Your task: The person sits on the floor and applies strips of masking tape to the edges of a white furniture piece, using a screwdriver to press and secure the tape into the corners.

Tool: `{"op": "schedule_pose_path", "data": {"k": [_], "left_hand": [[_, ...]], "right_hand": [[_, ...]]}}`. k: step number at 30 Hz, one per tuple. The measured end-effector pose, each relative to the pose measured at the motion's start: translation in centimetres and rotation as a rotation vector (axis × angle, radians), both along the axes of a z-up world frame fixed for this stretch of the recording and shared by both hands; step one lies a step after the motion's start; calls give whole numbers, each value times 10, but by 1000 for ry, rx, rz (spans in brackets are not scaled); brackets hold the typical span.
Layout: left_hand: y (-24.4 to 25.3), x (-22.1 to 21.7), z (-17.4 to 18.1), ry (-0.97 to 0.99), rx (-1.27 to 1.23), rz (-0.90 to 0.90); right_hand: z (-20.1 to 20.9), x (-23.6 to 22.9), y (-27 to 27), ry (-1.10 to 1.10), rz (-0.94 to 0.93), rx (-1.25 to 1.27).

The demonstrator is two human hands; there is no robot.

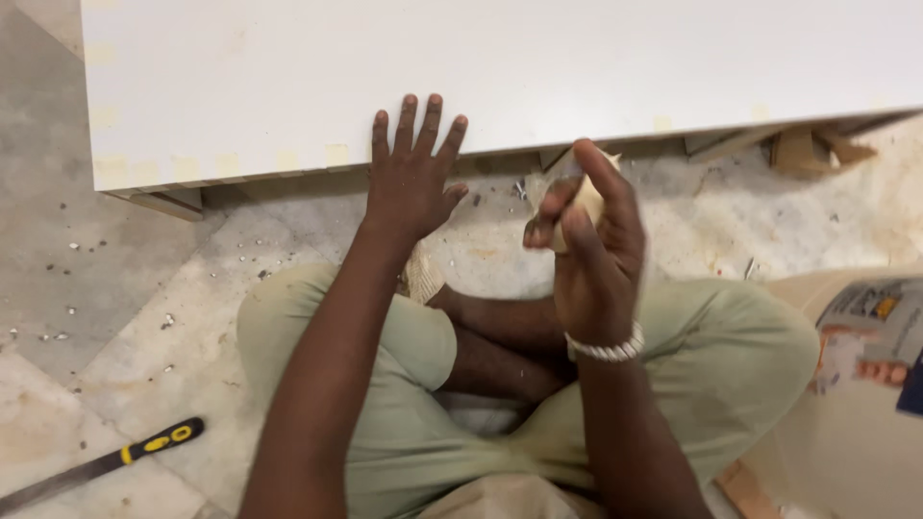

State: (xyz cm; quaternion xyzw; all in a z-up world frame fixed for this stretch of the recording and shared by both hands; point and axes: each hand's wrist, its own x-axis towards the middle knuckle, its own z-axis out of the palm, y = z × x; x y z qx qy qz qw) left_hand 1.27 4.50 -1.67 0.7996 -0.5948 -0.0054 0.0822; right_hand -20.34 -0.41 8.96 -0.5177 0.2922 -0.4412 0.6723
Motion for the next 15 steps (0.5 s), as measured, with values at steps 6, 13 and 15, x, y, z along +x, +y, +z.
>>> {"op": "schedule_pose_path", "data": {"k": [6, 13, 15], "left_hand": [[-3, -7, -3, 74, -62, 110], [5, -1, -16, 55, -75, 72], [-2, 0, -29, 69, -146, 53]], "right_hand": [[104, -16, 48, -76, 220, -501], [124, 1, 85, -129, 401, -810], [113, -8, 93, -76, 425, -822]]}}
